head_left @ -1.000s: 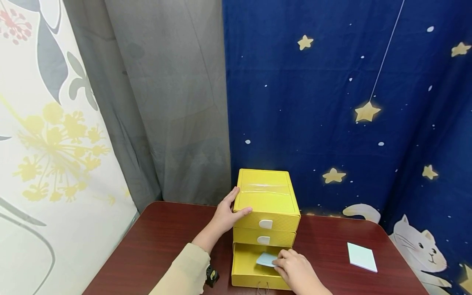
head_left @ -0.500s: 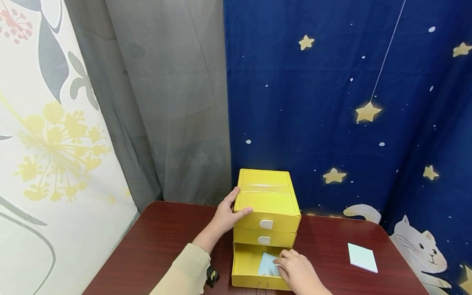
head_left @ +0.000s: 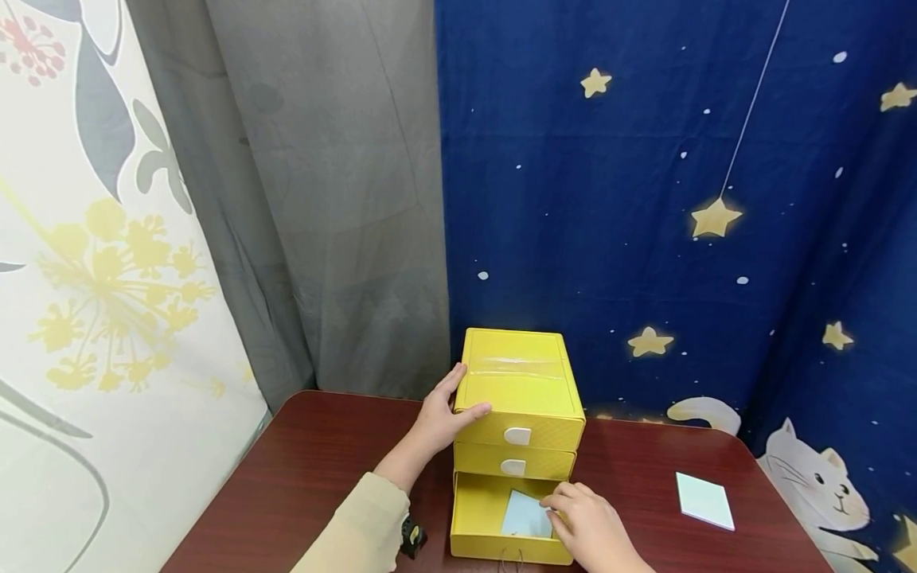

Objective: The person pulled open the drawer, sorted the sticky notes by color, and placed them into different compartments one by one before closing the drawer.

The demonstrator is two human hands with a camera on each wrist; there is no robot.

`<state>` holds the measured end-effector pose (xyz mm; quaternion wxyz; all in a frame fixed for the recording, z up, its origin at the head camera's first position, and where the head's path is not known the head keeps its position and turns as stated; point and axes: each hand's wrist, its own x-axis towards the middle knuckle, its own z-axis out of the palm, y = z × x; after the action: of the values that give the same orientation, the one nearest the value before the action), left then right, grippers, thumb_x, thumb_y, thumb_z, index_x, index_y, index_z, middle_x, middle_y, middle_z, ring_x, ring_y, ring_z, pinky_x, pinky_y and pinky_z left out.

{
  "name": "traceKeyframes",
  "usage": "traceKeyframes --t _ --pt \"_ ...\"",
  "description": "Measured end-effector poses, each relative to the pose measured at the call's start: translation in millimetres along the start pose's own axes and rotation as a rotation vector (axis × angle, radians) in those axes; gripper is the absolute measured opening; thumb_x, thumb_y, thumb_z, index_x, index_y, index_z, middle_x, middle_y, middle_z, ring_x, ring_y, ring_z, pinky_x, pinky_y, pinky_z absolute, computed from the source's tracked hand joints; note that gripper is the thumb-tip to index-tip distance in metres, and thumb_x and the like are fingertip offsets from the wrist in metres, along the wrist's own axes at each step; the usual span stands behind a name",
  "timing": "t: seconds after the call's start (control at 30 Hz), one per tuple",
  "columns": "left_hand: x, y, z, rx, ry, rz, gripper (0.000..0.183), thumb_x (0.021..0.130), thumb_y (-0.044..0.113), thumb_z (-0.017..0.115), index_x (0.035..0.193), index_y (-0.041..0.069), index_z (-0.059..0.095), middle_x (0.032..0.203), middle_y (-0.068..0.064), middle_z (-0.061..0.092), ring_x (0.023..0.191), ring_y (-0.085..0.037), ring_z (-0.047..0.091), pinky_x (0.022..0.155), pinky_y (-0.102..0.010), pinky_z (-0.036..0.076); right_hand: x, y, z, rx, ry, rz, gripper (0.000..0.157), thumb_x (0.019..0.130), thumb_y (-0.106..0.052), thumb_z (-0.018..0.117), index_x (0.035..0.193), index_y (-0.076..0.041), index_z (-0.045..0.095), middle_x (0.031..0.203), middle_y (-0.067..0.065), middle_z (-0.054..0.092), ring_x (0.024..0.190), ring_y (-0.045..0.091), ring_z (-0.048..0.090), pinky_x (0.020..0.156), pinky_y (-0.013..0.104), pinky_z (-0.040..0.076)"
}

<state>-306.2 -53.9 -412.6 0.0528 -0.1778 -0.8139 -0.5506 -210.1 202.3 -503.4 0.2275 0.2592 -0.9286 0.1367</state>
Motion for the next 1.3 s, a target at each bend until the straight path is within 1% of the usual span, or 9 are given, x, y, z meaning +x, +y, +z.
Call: traceKeyframes --t 0.13,0.27,0.4,0.5,0.57,0.73,0.83,1.03,1.3 --pt "0.0 0.4 -0.1 -0.003 -0.001 -0.003 0.089 0.08 0.041 0.073 0.149 0.008 0.026 0.157 -0.005 0.021 0.144 -0.024 0.023 0.111 -0.041 0.031 -1 3 -6.2 0.009 -0.014 0.039 0.011 0.079 -0.014 0.072 0.086 -0.022 0.073 0.08 -0.019 0.056 0.071 -0.001 0.048 0.058 0.022 0.045" --pt "0.3 0.4 -0.5 -0.002 -0.003 0.002 0.09 0.08 0.041 0.073 0.149 0.007 0.026 0.157 -0.008 0.021 0.144 -0.024 0.022 0.111 -0.042 0.031 -3 7 -10.3 -0.001 -0.007 0.097 0.014 0.078 -0.013 0.072 0.086 -0.024 0.072 0.08 -0.021 0.055 0.072 -0.001 0.048 0.06 0.024 0.047" --pt "0.8 0.3 -0.8 -0.004 -0.005 0.008 0.09 0.081 0.041 0.073 0.149 0.006 0.026 0.157 -0.011 0.021 0.144 -0.024 0.021 0.111 -0.042 0.03 -6 12 -14.6 -0.011 0.002 0.195 0.014 0.079 -0.014 0.072 0.087 -0.026 0.072 0.082 -0.023 0.055 0.077 -0.002 0.052 0.067 0.026 0.05" --pt "0.9 0.1 -0.8 -0.008 -0.005 0.004 0.09 0.08 0.041 0.073 0.149 0.006 0.026 0.157 -0.01 0.021 0.144 -0.023 0.021 0.111 -0.041 0.03 -9 15 -17.9 -0.01 0.011 0.27 0.015 0.079 -0.014 0.072 0.087 -0.026 0.073 0.084 -0.023 0.055 0.079 -0.001 0.054 0.069 0.027 0.051" --pt "1.0 0.0 -0.7 -0.009 -0.005 0.002 0.09 0.08 0.041 0.073 0.149 0.007 0.026 0.157 -0.008 0.021 0.144 -0.023 0.021 0.111 -0.041 0.03 -11 18 -19.6 -0.016 0.032 0.3 0.016 0.078 -0.013 0.072 0.087 -0.026 0.073 0.085 -0.023 0.055 0.08 0.0 0.055 0.069 0.028 0.051" --pt "1.3 -0.8 -0.3 -0.006 -0.004 0.001 0.09 0.08 0.042 0.073 0.149 0.007 0.026 0.157 -0.005 0.021 0.144 -0.022 0.022 0.111 -0.04 0.03 -15 26 -22.0 -0.025 0.115 0.319 0.024 0.074 -0.008 0.073 0.092 -0.025 0.072 0.09 -0.018 0.056 0.08 0.004 0.055 0.062 0.027 0.048" --pt "1.3 -0.8 -0.4 -0.012 -0.004 0.001 0.09 0.08 0.042 0.073 0.149 0.007 0.026 0.157 -0.005 0.021 0.144 -0.022 0.022 0.111 -0.04 0.03 -17 35 -22.9 -0.023 0.136 0.351 0.028 0.075 -0.008 0.072 0.098 -0.024 0.071 0.093 -0.013 0.057 0.082 0.008 0.056 0.06 0.029 0.046" --pt "1.3 -1.2 -0.5 -0.019 -0.004 -0.003 0.091 0.08 0.041 0.073 0.149 0.007 0.026 0.157 -0.005 0.021 0.144 -0.022 0.021 0.111 -0.04 0.03 -21 56 -28.4 -0.003 0.113 0.433 0.029 0.079 -0.013 0.068 0.108 -0.017 0.067 0.101 0.0 0.06 0.092 0.024 0.06 0.071 0.044 0.05" --pt "0.8 0.2 -0.4 -0.024 -0.004 -0.001 0.09 0.08 0.04 0.073 0.149 0.007 0.026 0.157 -0.005 0.021 0.144 -0.022 0.021 0.111 -0.04 0.03 -32 80 -35.4 -0.052 0.042 0.485 0.036 0.08 -0.015 0.068 0.115 -0.008 0.063 0.109 0.012 0.058 0.096 0.033 0.058 0.075 0.053 0.048"
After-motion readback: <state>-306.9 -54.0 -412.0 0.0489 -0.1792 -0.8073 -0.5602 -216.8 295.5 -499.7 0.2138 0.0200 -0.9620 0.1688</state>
